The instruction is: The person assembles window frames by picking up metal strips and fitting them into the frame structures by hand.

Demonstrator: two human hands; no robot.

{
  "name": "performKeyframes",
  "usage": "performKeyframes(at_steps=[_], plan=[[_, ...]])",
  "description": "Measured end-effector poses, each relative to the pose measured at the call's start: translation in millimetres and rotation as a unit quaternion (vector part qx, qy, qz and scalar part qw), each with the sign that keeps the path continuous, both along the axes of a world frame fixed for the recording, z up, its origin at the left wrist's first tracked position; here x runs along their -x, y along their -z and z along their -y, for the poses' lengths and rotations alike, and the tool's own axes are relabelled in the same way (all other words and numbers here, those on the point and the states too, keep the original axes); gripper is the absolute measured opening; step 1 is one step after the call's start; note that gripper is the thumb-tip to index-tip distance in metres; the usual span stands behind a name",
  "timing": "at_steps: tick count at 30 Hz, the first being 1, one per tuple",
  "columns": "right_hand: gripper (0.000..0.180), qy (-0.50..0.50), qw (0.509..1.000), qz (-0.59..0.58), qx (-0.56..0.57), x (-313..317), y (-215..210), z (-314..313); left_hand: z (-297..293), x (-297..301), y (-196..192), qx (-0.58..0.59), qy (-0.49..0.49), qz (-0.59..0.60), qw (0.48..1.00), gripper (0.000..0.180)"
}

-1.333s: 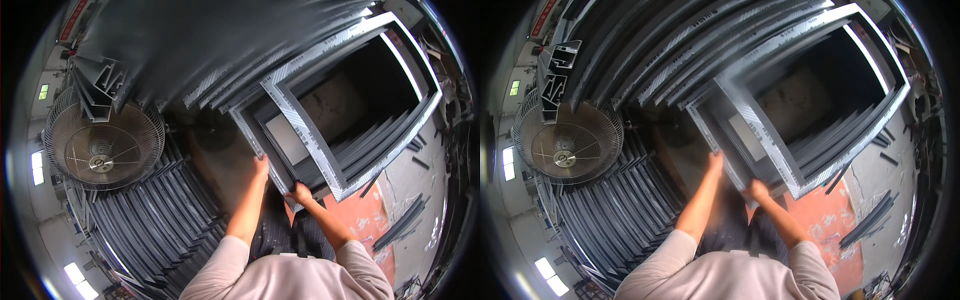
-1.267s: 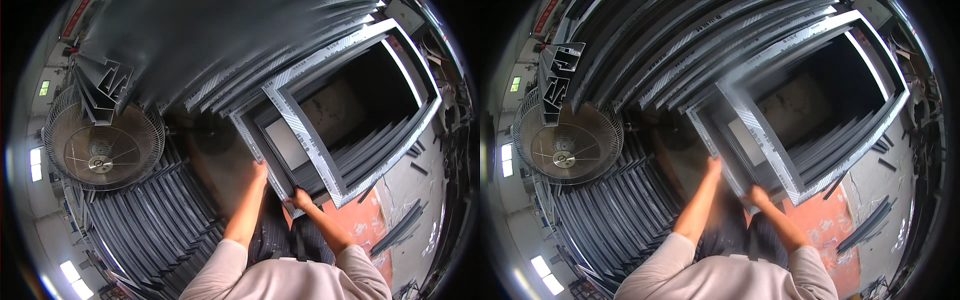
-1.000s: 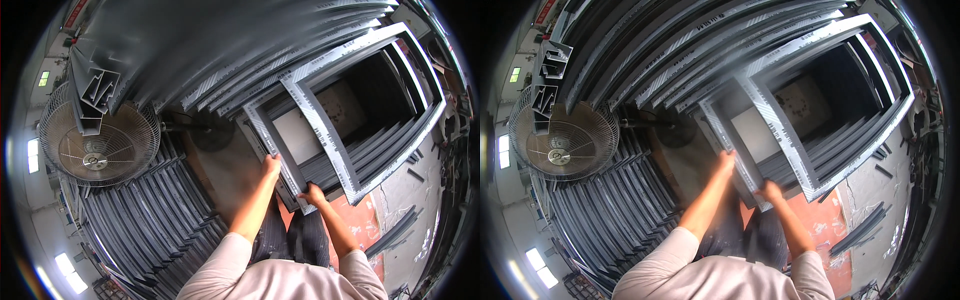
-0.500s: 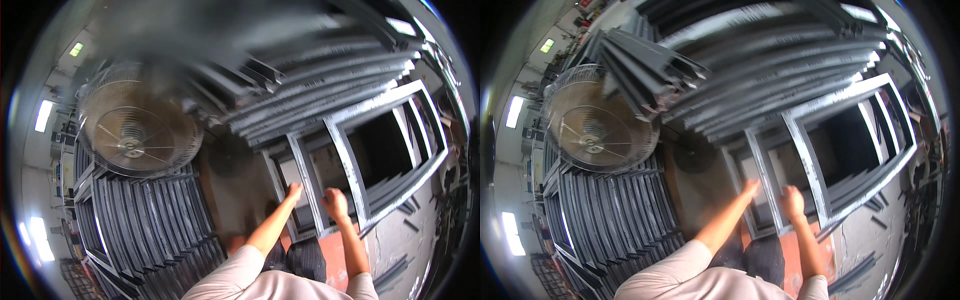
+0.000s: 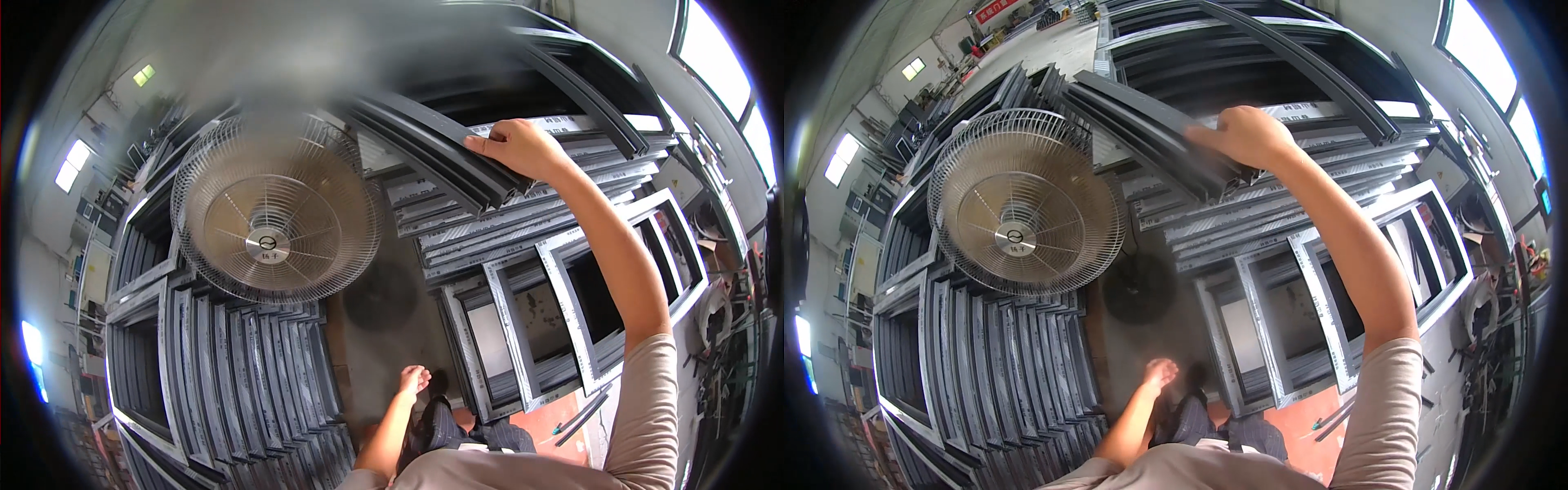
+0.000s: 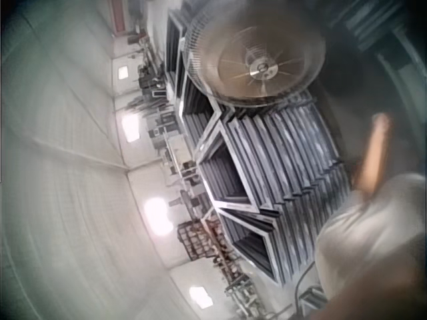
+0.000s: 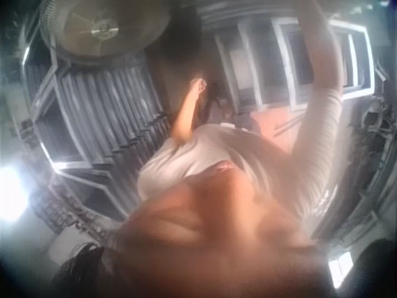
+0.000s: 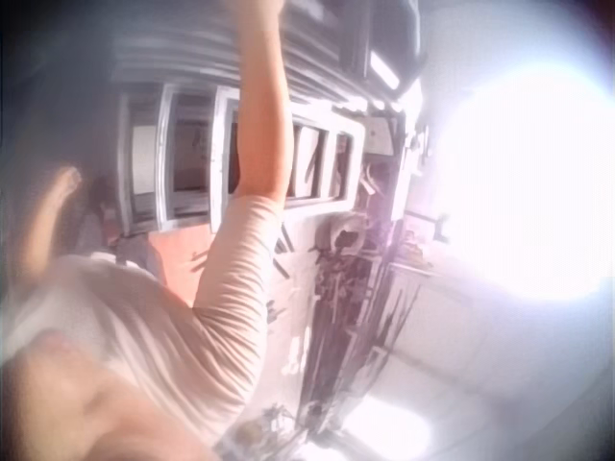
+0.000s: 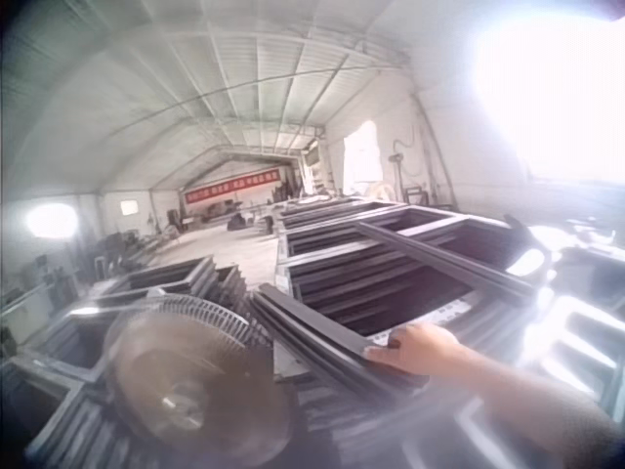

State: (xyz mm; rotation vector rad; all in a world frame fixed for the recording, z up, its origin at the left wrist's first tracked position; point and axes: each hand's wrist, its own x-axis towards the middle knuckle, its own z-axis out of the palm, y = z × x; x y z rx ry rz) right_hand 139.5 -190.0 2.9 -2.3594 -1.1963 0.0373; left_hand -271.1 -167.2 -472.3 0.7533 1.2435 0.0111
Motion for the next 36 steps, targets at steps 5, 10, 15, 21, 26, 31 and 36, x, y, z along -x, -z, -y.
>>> performKeyframes(at_steps=[5, 10, 15, 21, 26, 31, 36], plan=[[0.054, 0.006, 0.997, -0.082, -0.006, -13.5, 6.9, -6.6, -19.5, -60.5, -130.2, -0.132, 0.063, 0.189, 0.971, 0.019], [0.050, 0.006, 0.987, -0.143, -0.073, -14.5, 14.2, 3.2, -42.9, -184.0, -352.1, -0.173, 0.049, 0.410, 0.894, 0.045], [0.049, 0.003, 0.987, -0.137, -0.086, -12.0, 14.5, 2.1, -64.8, -247.6, -410.2, -0.185, -0.003, 0.406, 0.895, 0.051], [0.042, 0.057, 0.980, 0.034, -0.186, 0.6, -13.8, 54.6, -65.2, -233.9, -401.8, -0.172, 0.003, 0.429, 0.887, 0.046], [0.036, 0.079, 0.960, 0.080, -0.258, 5.1, -5.7, 93.1, -54.8, -227.1, -404.0, -0.223, -0.012, 0.399, 0.889, 0.040], [0.026, -0.001, 0.969, 0.111, -0.222, 46.7, -11.3, 94.9, -54.9, -244.5, -415.7, -0.287, -0.025, 0.357, 0.888, 0.036], [0.032, -0.204, 0.921, 0.260, -0.205, 80.8, -8.3, 69.1, -55.7, -250.1, -406.6, -0.288, -0.010, 0.395, 0.872, 0.040]])
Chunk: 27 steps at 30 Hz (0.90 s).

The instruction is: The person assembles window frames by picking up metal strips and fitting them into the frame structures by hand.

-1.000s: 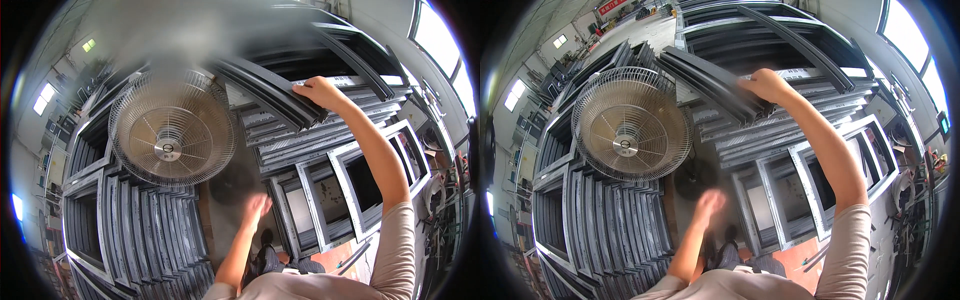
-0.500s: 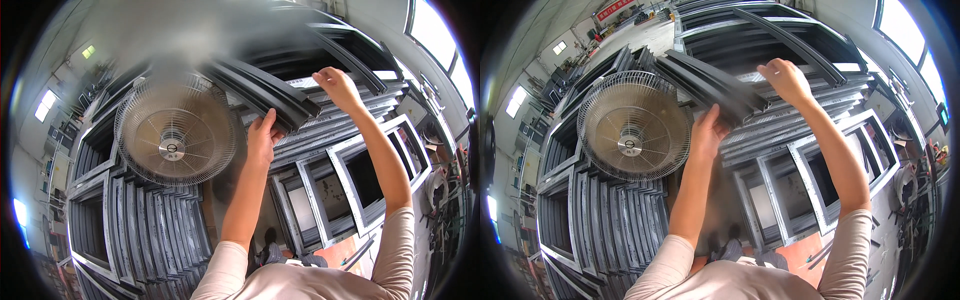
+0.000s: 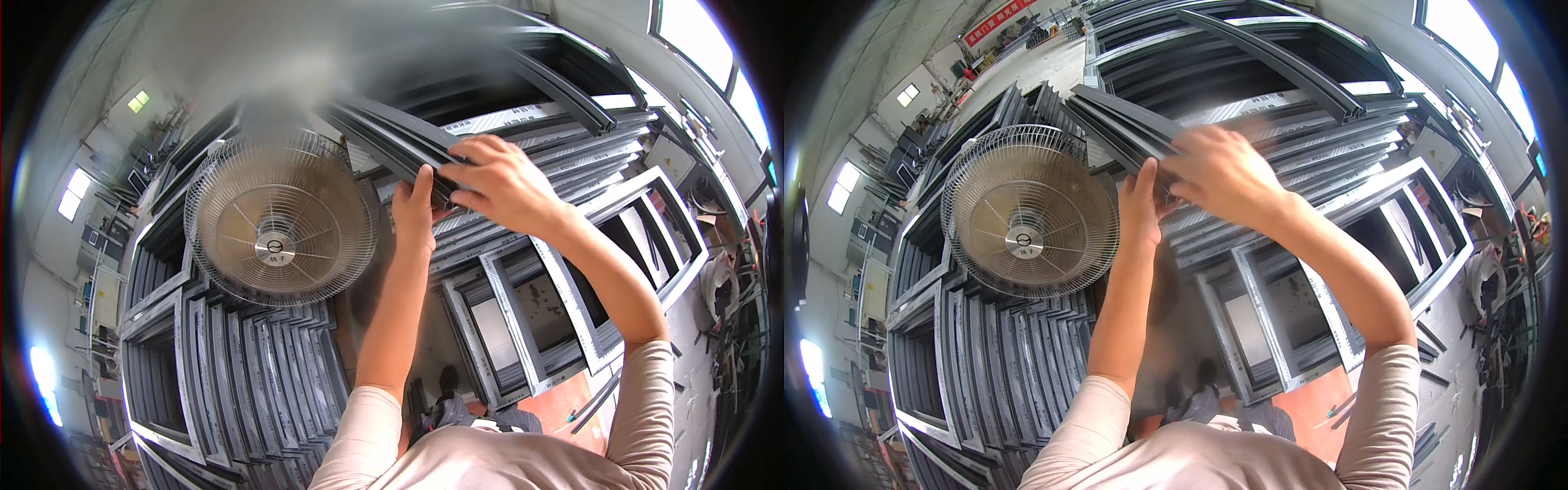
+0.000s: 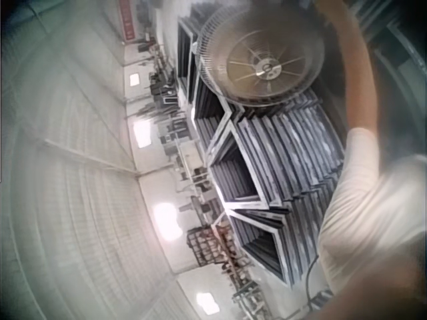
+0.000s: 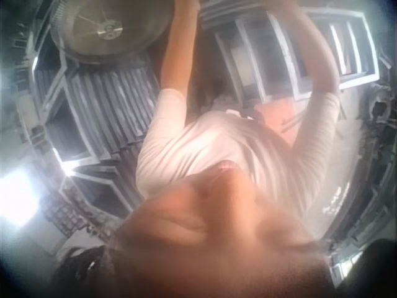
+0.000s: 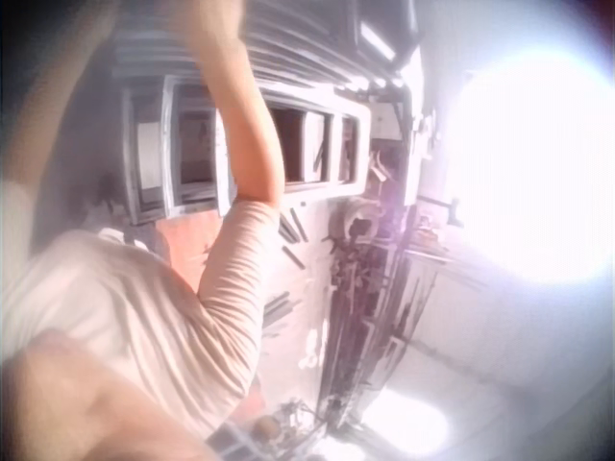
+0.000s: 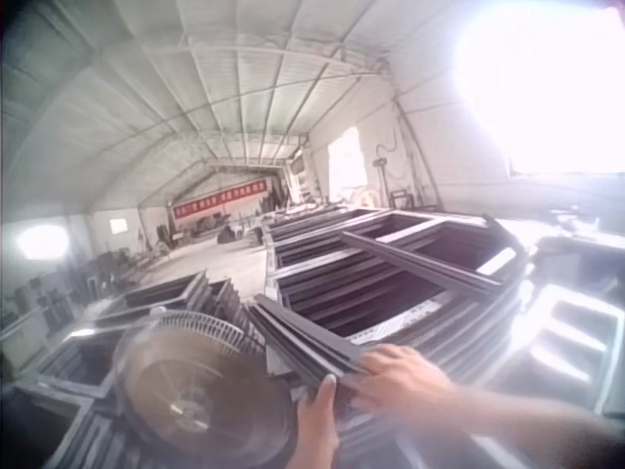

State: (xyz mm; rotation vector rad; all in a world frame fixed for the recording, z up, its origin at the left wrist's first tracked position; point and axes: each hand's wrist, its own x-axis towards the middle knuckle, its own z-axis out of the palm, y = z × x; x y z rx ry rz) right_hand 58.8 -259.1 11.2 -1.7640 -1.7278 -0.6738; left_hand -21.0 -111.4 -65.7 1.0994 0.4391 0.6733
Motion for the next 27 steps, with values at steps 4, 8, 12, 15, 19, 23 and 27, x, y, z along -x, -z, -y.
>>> performKeyframes(at_steps=[4, 8, 12, 15, 19, 23, 27], plan=[[0.040, -0.009, 0.998, 0.012, 0.063, 11.1, 3.0, -8.4, 1.0, 10.7, -3.6, -0.033, -0.014, -0.005, 0.999, 0.047], [0.037, -0.012, 0.992, 0.122, 0.019, 13.5, 7.2, -12.5, -3.3, 23.4, -12.2, -0.007, 0.000, -0.037, 0.999, 0.043], [0.039, 0.004, 0.987, 0.153, 0.054, 21.8, 8.2, -17.9, -11.4, 31.1, -11.1, 0.013, 0.025, -0.027, 0.999, 0.043], [0.053, -0.011, 0.992, 0.077, 0.103, 15.9, 1.4, -11.9, -13.8, 36.3, -7.2, 0.055, 0.028, 0.021, 0.998, 0.041], [0.061, 0.010, 0.996, 0.034, 0.080, 7.9, 2.9, -6.3, -14.5, 42.9, -7.3, 0.045, 0.019, 0.020, 0.999, 0.035], [0.049, 0.075, 0.982, 0.129, 0.114, 11.1, 8.4, -8.4, -9.8, 57.9, -10.2, 0.037, -0.011, 0.015, 0.999, 0.030], [0.045, 0.096, 0.971, 0.188, 0.115, 24.4, 14.7, -14.8, -9.3, 69.2, 6.8, 0.090, 0.034, 0.101, 0.990, 0.031]])
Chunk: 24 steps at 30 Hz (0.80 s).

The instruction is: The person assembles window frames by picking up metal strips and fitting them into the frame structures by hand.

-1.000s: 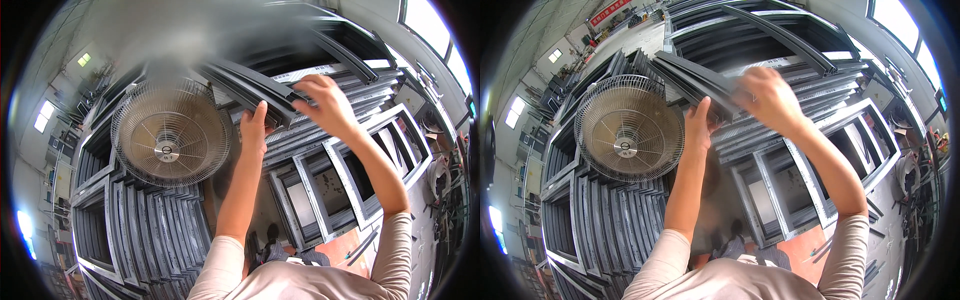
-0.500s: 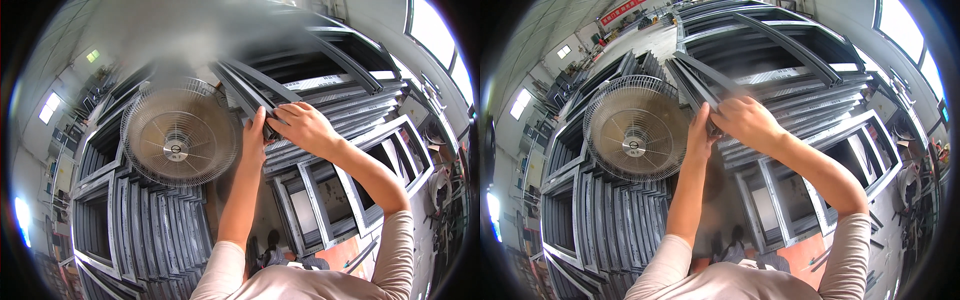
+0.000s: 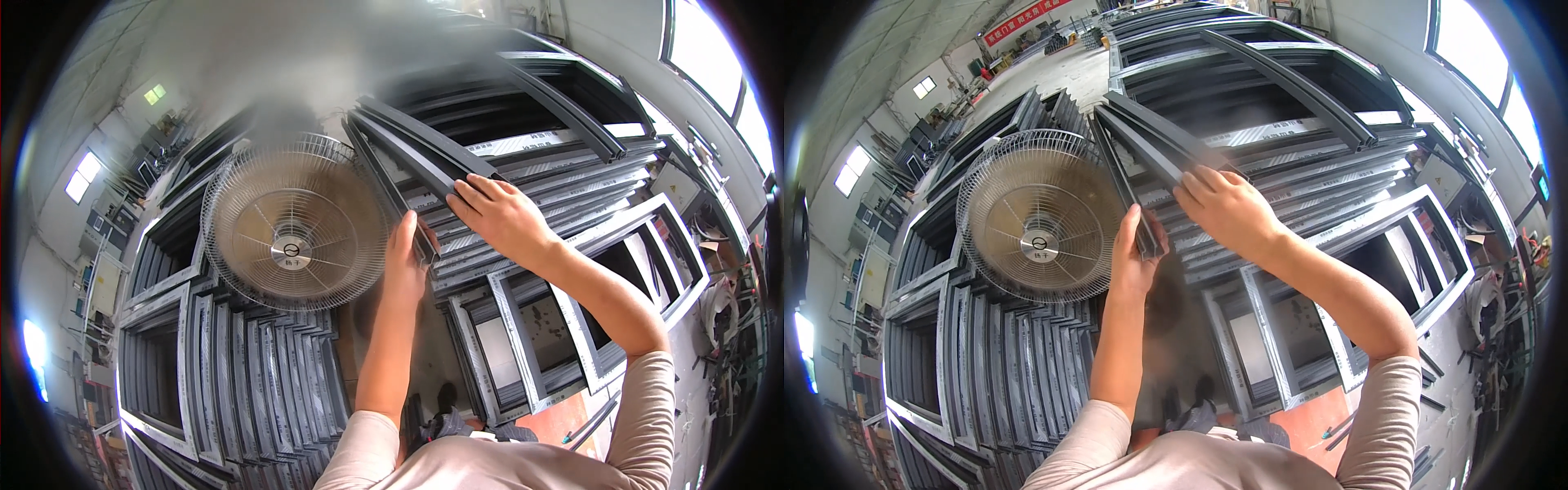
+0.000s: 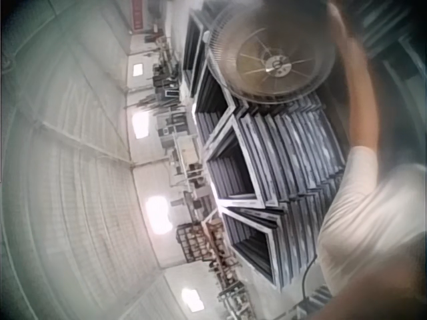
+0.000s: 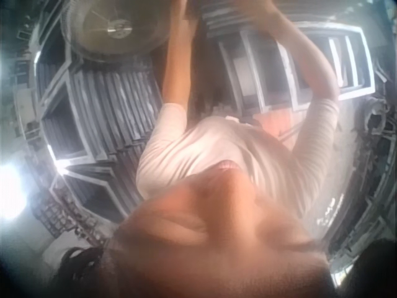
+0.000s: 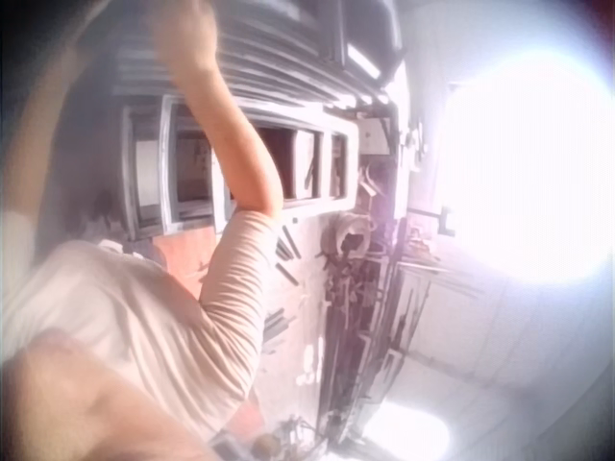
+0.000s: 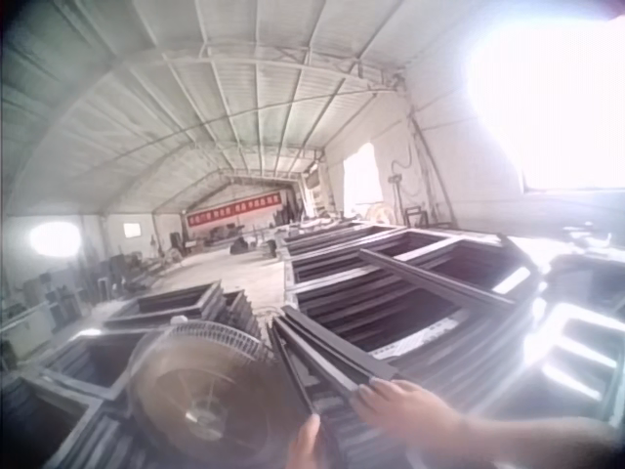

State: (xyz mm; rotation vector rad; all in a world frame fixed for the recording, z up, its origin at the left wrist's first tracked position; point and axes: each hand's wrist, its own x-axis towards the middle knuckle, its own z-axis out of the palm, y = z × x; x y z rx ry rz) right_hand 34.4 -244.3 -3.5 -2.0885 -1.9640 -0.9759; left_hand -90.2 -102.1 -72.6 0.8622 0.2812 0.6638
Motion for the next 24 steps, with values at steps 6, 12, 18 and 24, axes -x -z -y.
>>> performKeyframes(at_steps=[6, 12, 18, 24], plan=[[0.040, 0.025, 0.995, 0.081, -0.060, 2.5, 14.2, -10.2, 8.2, 18.1, 14.2, 0.122, 0.131, 0.152, 0.972, 0.033], [0.044, 0.044, 0.996, 0.039, -0.070, 12.5, -6.4, 15.7, 38.7, 54.3, 43.2, -0.127, 0.098, 0.033, 0.986, 0.026], [0.028, 0.110, 0.929, -0.037, -0.351, 22.9, -27.5, 139.4, 52.7, 122.4, 87.2, -0.130, 0.136, -0.091, 0.978, 0.034], [0.041, 0.035, 0.980, -0.151, -0.123, 96.4, 6.8, 221.4, 70.5, 127.2, 113.3, -0.708, 0.170, -0.207, 0.653, 0.036]])
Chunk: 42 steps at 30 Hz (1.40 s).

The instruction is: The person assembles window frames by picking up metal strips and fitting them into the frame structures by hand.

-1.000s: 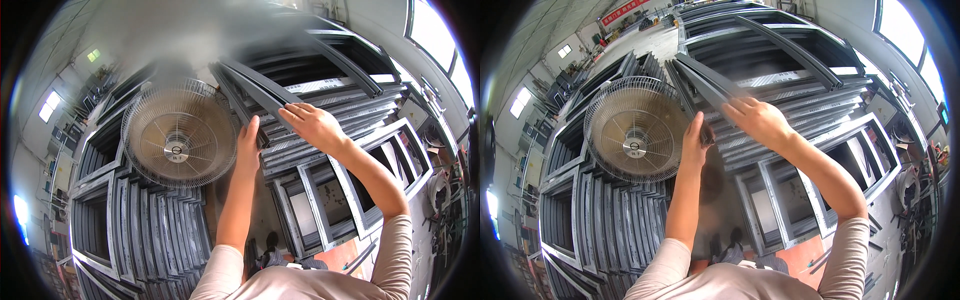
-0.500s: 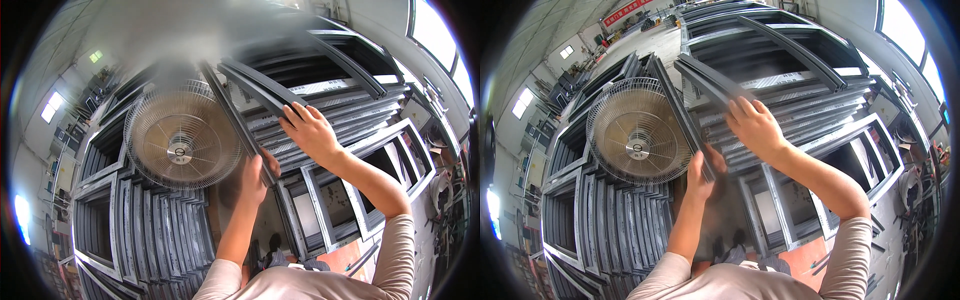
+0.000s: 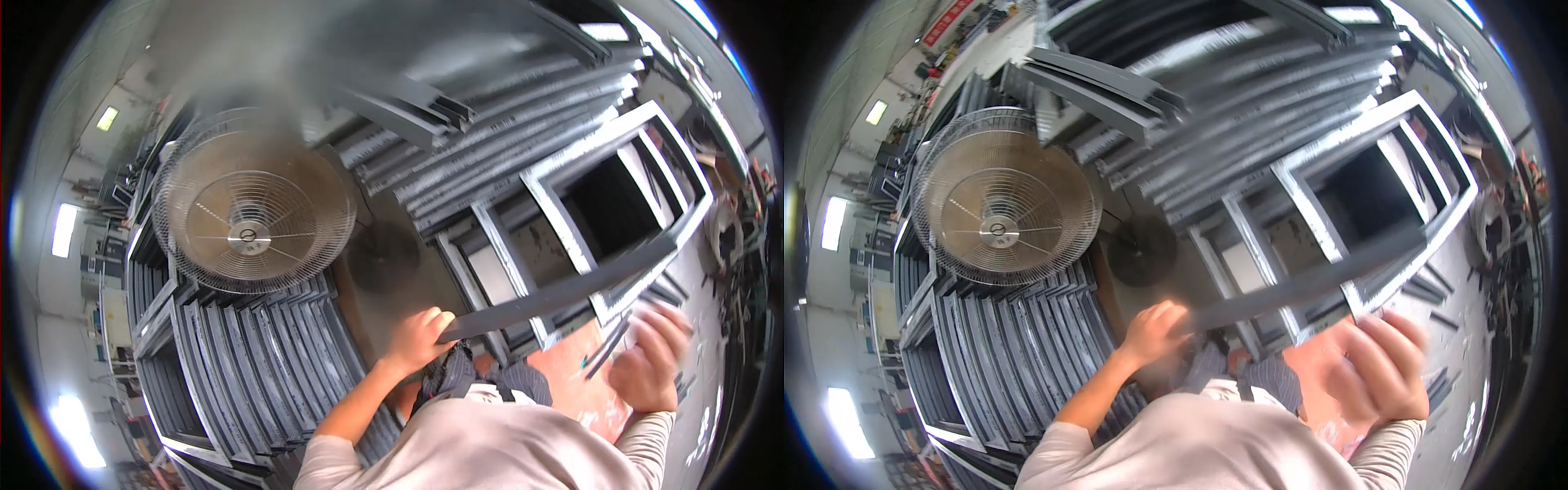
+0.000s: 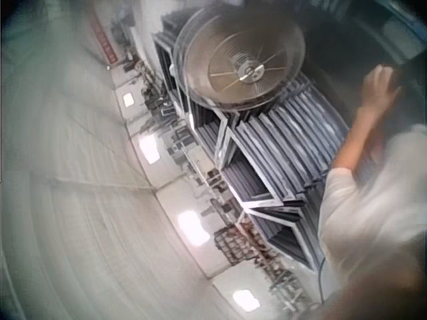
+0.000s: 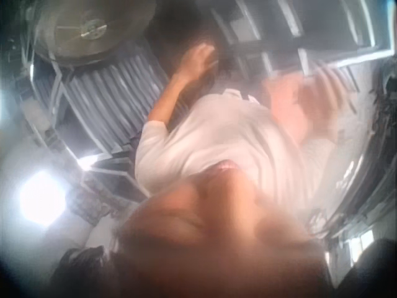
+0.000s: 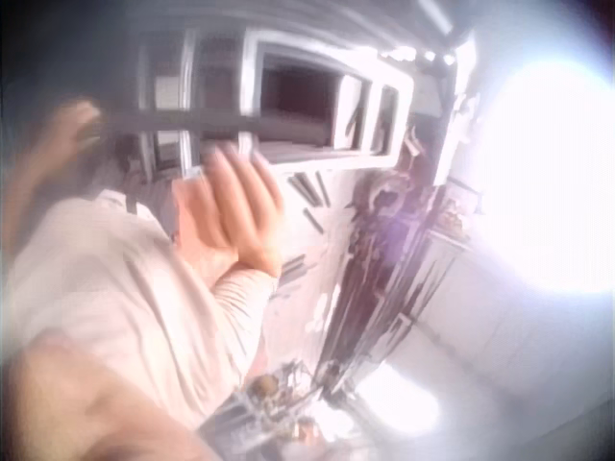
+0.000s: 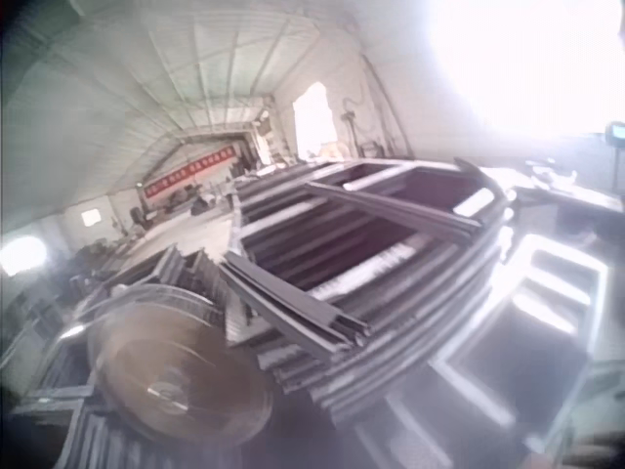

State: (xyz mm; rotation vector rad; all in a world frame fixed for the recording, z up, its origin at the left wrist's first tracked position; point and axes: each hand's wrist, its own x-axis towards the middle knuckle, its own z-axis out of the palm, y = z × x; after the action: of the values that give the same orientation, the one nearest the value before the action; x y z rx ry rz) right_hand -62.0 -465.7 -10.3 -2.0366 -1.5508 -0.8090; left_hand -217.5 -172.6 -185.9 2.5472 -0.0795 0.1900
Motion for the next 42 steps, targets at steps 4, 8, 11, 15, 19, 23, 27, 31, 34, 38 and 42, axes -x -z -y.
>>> performKeyframes(at_steps=[4, 8, 11, 15, 19, 23, 27, 31, 34, 38, 42], plan=[[0.078, 0.081, 0.911, -0.260, 0.309, 23.0, 116.3, 16.7, -0.7, -35.7, 46.9, -0.081, 0.201, 0.004, 0.976, 0.039], [0.068, 0.159, 0.795, -0.510, 0.287, 82.0, 236.6, 77.9, -4.0, -95.7, 93.9, -0.179, 0.338, -0.026, 0.924, 0.033], [0.063, 0.196, 0.779, -0.578, 0.146, 115.1, 309.4, 52.5, -19.5, -117.2, 166.0, -0.240, 0.252, -0.002, 0.938, 0.045], [0.052, 0.286, 0.690, -0.653, 0.125, 111.8, 426.3, 5.8, 6.0, -138.9, 240.6, -0.193, -0.032, -0.183, 0.963, 0.060], [0.046, 0.301, 0.701, -0.644, 0.049, 82.5, 507.5, -17.8, 21.1, -124.7, 332.1, 0.001, -0.226, -0.286, 0.931, 0.059], [0.044, 0.266, 0.683, -0.677, 0.060, 47.0, 534.1, -35.0, 16.3, -117.5, 393.5, 0.112, -0.396, -0.353, 0.840, 0.067], [0.047, 0.241, 0.610, -0.753, 0.050, 36.4, 544.0, -23.3, 32.6, -140.3, 401.6, 0.331, -0.454, -0.372, 0.738, 0.072], [0.048, 0.254, 0.592, -0.763, 0.065, 32.4, 533.8, -20.5, 35.7, -161.1, 390.7, 0.384, -0.491, -0.377, 0.685, 0.089], [0.050, 0.270, 0.582, -0.764, 0.069, 40.5, 544.0, -24.0, 38.8, -167.7, 394.5, 0.425, -0.502, -0.332, 0.676, 0.102], [0.053, 0.252, 0.557, -0.789, 0.061, 37.4, 556.8, -36.4, 45.7, -172.4, 407.4, 0.396, -0.540, -0.317, 0.672, 0.106], [0.055, 0.252, 0.569, -0.782, 0.032, 46.6, 583.0, -36.9, 46.3, -169.8, 430.9, 0.348, -0.543, -0.293, 0.706, 0.096]])
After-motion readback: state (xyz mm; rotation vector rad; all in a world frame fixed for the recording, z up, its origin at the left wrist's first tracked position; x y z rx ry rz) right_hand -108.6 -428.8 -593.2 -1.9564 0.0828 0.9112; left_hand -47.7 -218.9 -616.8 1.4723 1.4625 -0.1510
